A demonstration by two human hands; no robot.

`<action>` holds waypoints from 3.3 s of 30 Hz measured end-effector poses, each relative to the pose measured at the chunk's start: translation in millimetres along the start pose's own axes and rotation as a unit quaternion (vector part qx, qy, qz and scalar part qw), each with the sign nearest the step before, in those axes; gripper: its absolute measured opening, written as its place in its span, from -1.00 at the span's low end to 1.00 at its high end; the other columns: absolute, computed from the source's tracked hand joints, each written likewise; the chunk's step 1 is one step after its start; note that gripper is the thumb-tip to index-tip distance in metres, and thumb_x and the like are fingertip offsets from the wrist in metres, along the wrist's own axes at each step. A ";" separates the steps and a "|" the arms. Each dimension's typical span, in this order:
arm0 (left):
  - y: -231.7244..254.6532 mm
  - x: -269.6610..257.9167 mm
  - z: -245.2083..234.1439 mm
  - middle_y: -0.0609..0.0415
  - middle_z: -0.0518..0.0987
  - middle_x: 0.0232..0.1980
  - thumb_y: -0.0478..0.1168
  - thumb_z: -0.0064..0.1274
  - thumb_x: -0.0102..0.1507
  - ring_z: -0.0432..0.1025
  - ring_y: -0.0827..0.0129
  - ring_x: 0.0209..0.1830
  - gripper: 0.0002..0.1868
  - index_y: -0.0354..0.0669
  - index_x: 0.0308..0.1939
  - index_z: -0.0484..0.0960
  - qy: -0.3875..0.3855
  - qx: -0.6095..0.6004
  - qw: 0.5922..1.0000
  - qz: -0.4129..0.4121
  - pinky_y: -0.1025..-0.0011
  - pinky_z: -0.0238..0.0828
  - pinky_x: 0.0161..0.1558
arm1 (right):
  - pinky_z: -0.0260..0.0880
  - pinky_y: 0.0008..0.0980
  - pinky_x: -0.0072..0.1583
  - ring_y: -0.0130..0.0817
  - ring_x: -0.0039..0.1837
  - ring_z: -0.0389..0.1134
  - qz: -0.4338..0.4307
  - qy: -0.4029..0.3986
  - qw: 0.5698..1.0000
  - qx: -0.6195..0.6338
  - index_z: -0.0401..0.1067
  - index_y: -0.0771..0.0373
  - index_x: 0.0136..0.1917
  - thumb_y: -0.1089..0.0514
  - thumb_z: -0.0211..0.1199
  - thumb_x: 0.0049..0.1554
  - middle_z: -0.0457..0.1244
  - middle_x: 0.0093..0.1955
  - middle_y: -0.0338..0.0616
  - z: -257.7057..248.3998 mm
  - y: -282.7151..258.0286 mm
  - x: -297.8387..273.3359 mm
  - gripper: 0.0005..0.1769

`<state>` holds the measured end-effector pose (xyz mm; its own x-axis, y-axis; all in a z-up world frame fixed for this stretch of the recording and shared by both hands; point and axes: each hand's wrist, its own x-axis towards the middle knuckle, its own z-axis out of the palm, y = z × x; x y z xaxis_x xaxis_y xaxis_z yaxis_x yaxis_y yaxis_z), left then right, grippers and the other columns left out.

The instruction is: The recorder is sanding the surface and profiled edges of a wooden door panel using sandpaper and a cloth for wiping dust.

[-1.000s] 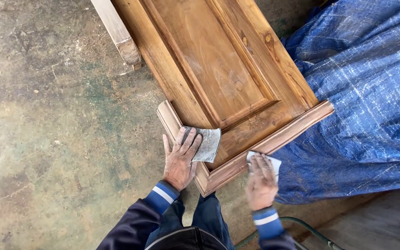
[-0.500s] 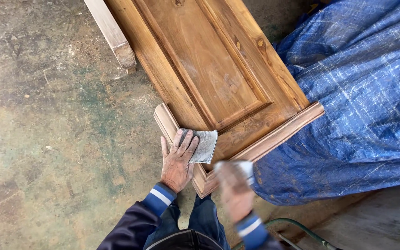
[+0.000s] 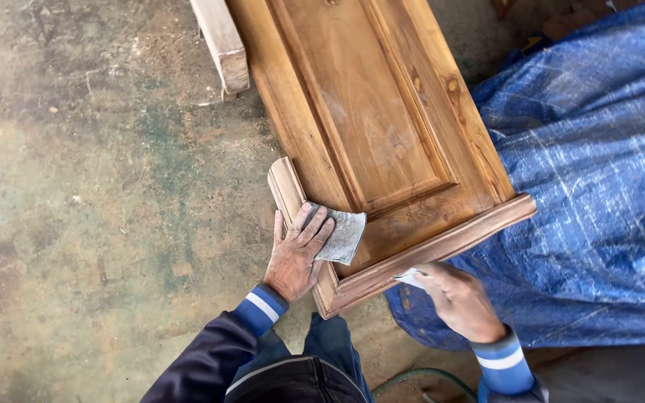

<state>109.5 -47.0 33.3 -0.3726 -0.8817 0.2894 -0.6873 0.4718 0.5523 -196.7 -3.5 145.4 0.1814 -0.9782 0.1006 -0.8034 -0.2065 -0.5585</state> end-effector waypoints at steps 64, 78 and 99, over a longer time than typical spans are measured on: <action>43.2 14.0 44.2 0.21 0.31 0.56 -0.05 0.00 0.32 -0.03 0.11 0.68 -0.47 0.19 0.41 0.45 0.173 -0.106 0.961 -0.189 -0.39 -0.32 0.53 | 0.38 -0.34 -0.20 -0.37 -0.18 0.36 -0.413 -0.185 0.883 -0.124 0.53 0.19 -0.11 0.24 0.27 0.01 0.37 -0.21 -0.27 45.7 20.3 40.1 -0.86; 41.4 11.7 38.4 0.19 0.35 0.55 -0.03 -0.06 0.37 -0.05 0.12 0.69 -0.52 0.16 0.38 0.52 0.166 -0.155 0.957 -0.182 -0.34 -0.44 0.55 | 0.34 -0.35 -0.18 -0.36 -0.16 0.34 -0.390 -0.188 0.894 -0.117 0.53 0.18 -0.10 0.22 0.31 0.04 0.35 -0.20 -0.26 37.0 27.9 38.3 -0.88; 40.7 10.2 34.6 0.21 0.37 0.54 -0.04 -0.11 0.40 -0.10 0.12 0.71 -0.55 0.09 0.36 0.55 0.151 -0.206 0.943 -0.214 -0.27 -0.56 0.56 | 0.36 -0.34 -0.12 -0.41 -0.14 0.33 -0.395 -0.165 0.894 -0.135 0.54 0.11 -0.01 0.20 0.34 0.02 0.38 -0.13 -0.28 19.6 134.6 40.1 -0.78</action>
<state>56.1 -36.6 31.7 0.1209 -0.9818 0.1468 -0.4100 0.0853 0.9081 -286.4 -70.1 58.2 0.8740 -0.4752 0.1020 -0.4506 -0.8709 -0.1963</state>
